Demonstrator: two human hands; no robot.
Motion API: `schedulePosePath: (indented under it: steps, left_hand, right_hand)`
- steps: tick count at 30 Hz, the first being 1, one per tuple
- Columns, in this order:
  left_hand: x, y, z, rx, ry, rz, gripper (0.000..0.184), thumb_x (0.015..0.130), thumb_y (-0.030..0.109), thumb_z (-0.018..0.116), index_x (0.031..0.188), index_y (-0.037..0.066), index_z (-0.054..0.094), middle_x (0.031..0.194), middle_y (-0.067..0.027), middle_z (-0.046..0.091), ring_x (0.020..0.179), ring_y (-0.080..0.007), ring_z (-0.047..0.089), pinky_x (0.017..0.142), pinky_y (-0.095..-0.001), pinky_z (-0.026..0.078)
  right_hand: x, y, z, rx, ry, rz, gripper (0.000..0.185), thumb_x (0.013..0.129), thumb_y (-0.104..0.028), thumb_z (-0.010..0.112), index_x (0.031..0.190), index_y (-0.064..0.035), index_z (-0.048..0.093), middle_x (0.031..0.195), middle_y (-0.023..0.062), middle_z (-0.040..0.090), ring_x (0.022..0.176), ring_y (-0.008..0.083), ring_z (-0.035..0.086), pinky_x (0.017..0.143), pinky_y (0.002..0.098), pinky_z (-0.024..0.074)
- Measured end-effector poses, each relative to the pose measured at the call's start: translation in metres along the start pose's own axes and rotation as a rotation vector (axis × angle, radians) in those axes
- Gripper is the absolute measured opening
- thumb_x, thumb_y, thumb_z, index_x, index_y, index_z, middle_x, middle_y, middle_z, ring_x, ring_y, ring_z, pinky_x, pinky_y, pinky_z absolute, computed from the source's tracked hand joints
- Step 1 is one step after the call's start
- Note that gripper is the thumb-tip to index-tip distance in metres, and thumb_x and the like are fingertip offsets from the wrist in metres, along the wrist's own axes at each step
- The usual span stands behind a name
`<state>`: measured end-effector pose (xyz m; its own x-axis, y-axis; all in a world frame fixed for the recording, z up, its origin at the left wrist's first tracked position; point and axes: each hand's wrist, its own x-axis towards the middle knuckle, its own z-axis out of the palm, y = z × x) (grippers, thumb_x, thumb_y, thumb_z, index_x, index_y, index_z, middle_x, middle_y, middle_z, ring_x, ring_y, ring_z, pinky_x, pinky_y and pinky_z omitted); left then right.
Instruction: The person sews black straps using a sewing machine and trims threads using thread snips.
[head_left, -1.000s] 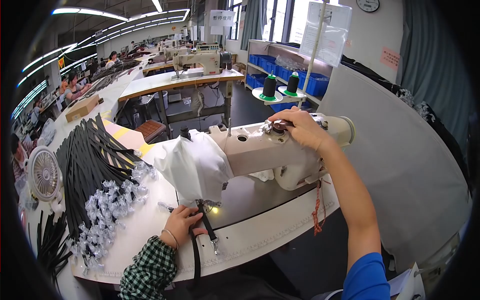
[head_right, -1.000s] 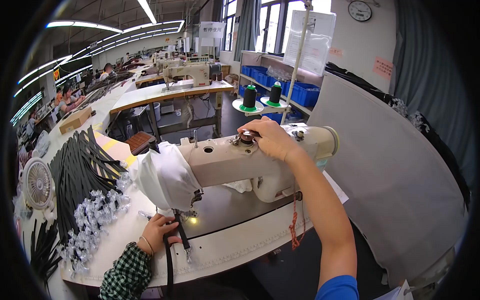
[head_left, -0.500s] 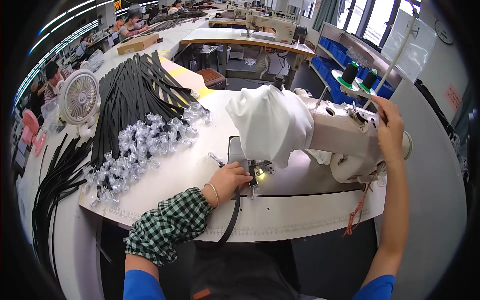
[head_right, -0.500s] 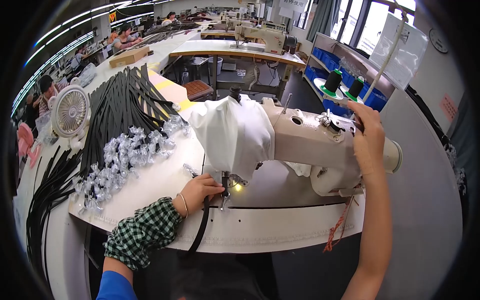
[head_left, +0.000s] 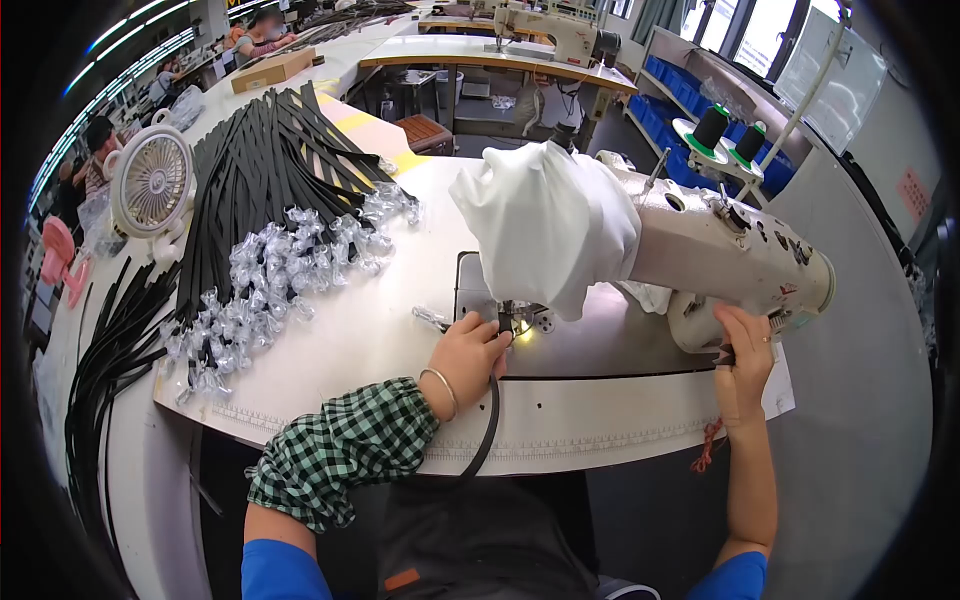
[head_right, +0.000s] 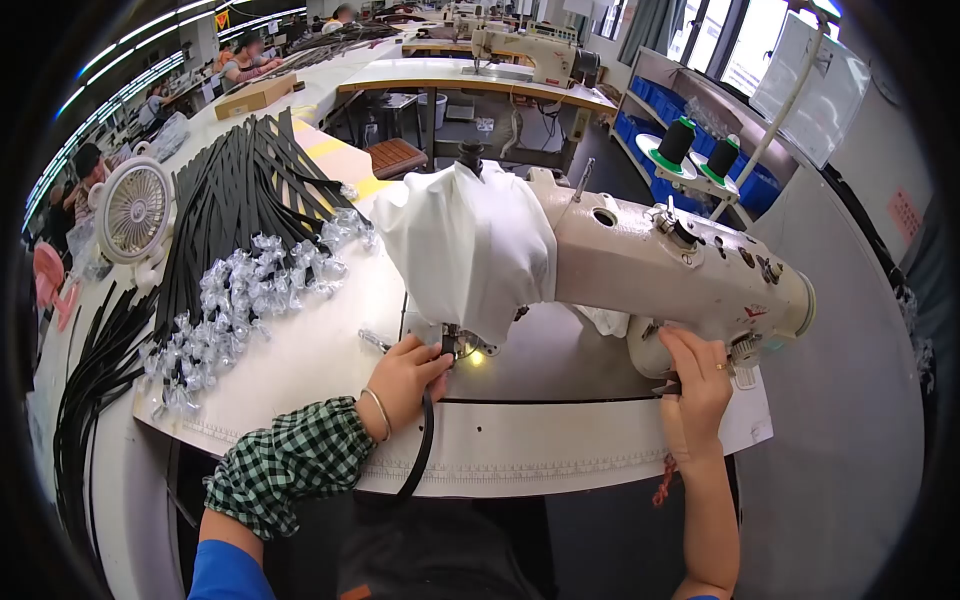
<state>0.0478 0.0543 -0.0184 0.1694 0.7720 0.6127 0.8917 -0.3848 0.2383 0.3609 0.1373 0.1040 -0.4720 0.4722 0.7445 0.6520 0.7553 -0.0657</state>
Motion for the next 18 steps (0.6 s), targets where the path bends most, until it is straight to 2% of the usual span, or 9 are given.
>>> schedulePosePath:
  steps: [2, 7, 9, 10, 11, 13, 15, 17, 18]
  left_hand:
    - [0.000, -0.002, 0.004, 0.020, 0.012, -0.001, 0.030, 0.065, 0.005, 0.069, 0.095, 0.002, 0.066, 0.094, -0.0106, 0.063, 0.079, -0.0249, 0.055, 0.074, -0.0328, 0.050]
    - [0.002, 0.001, 0.005, 0.076, 0.005, -0.018, 0.028, 0.066, 0.004, 0.067, 0.094, 0.003, 0.067, 0.094, -0.0099, 0.063, 0.079, -0.0242, 0.055, 0.074, -0.0318, 0.050]
    - [0.003, 0.001, 0.005, 0.093, 0.009, -0.027, 0.028, 0.066, 0.003, 0.067, 0.093, 0.004, 0.067, 0.093, -0.0096, 0.063, 0.079, -0.0241, 0.054, 0.074, -0.0315, 0.050]
    - [0.004, 0.001, 0.004, 0.095, -0.023, -0.031, 0.027, 0.065, 0.003, 0.066, 0.093, 0.004, 0.067, 0.093, -0.0094, 0.063, 0.080, -0.0240, 0.054, 0.074, -0.0313, 0.050]
    - [0.005, 0.000, 0.004, 0.097, -0.055, -0.035, 0.027, 0.065, 0.003, 0.066, 0.092, 0.004, 0.067, 0.092, -0.0092, 0.062, 0.081, -0.0239, 0.054, 0.074, -0.0311, 0.050]
    - [0.006, -0.003, 0.005, 0.094, -0.065, -0.035, 0.028, 0.065, 0.003, 0.066, 0.093, 0.004, 0.067, 0.093, -0.0092, 0.062, 0.082, -0.0241, 0.054, 0.075, -0.0313, 0.050]
    - [0.005, -0.004, 0.007, 0.092, -0.076, -0.035, 0.030, 0.064, 0.003, 0.066, 0.094, 0.004, 0.066, 0.094, -0.0092, 0.062, 0.084, -0.0242, 0.054, 0.076, -0.0315, 0.050]
    - [0.004, -0.006, 0.007, 0.066, -0.056, -0.009, 0.033, 0.064, 0.002, 0.066, 0.097, 0.003, 0.066, 0.095, -0.0096, 0.061, 0.085, -0.0248, 0.053, 0.076, -0.0319, 0.050]
    - [0.003, -0.006, 0.007, 0.065, -0.054, -0.010, 0.033, 0.064, 0.002, 0.066, 0.097, 0.003, 0.066, 0.095, -0.0096, 0.061, 0.085, -0.0248, 0.053, 0.076, -0.0319, 0.050]
  right_hand:
    - [-0.003, 0.001, 0.004, 0.027, -0.005, 0.046, 0.050, 0.055, 0.019, 0.046, 0.098, -0.0002, 0.063, 0.096, 0.0096, 0.062, 0.077, 0.0244, 0.051, 0.061, 0.0315, 0.0457]
    - [-0.008, 0.012, 0.009, 0.057, -0.015, 0.115, 0.052, 0.056, 0.019, 0.045, 0.101, -0.0004, 0.063, 0.096, 0.0110, 0.061, 0.078, 0.0251, 0.052, 0.062, 0.0300, 0.0466]
    - [-0.012, 0.028, 0.008, 0.035, 0.075, 0.234, 0.043, 0.069, 0.017, 0.048, 0.106, -0.0015, 0.062, 0.096, 0.0100, 0.061, 0.083, 0.0239, 0.054, 0.068, 0.0287, 0.0469]
    - [-0.011, 0.042, 0.009, 0.022, 0.202, 0.272, 0.035, 0.078, 0.009, 0.049, 0.109, -0.0019, 0.061, 0.098, 0.0093, 0.060, 0.086, 0.0234, 0.054, 0.073, 0.0289, 0.0462]
    - [-0.008, 0.063, 0.007, 0.008, 0.327, 0.309, 0.027, 0.087, 0.001, 0.050, 0.112, -0.0023, 0.060, 0.100, 0.0087, 0.059, 0.089, 0.0229, 0.054, 0.078, 0.0291, 0.0454]
    - [-0.002, 0.124, -0.010, -0.094, 0.522, 0.480, 0.028, 0.096, -0.019, 0.044, 0.115, -0.0033, 0.059, 0.108, 0.0088, 0.058, 0.097, 0.0226, 0.054, 0.086, 0.0312, 0.0429]
    - [0.011, 0.193, -0.033, -0.258, 0.618, 0.598, 0.033, 0.097, -0.024, 0.041, 0.118, -0.0046, 0.058, 0.115, 0.0109, 0.056, 0.106, 0.0233, 0.053, 0.090, 0.0329, 0.0418]
    - [0.006, 0.300, -0.051, -0.623, 0.542, 0.578, 0.037, 0.097, -0.029, 0.039, 0.119, -0.0048, 0.057, 0.115, 0.0129, 0.057, 0.110, 0.0252, 0.053, 0.092, 0.0349, 0.0413]
    - [0.006, 0.331, -0.062, -0.624, 0.543, 0.576, 0.037, 0.097, -0.029, 0.039, 0.119, -0.0048, 0.057, 0.115, 0.0129, 0.057, 0.110, 0.0252, 0.053, 0.092, 0.0349, 0.0413]
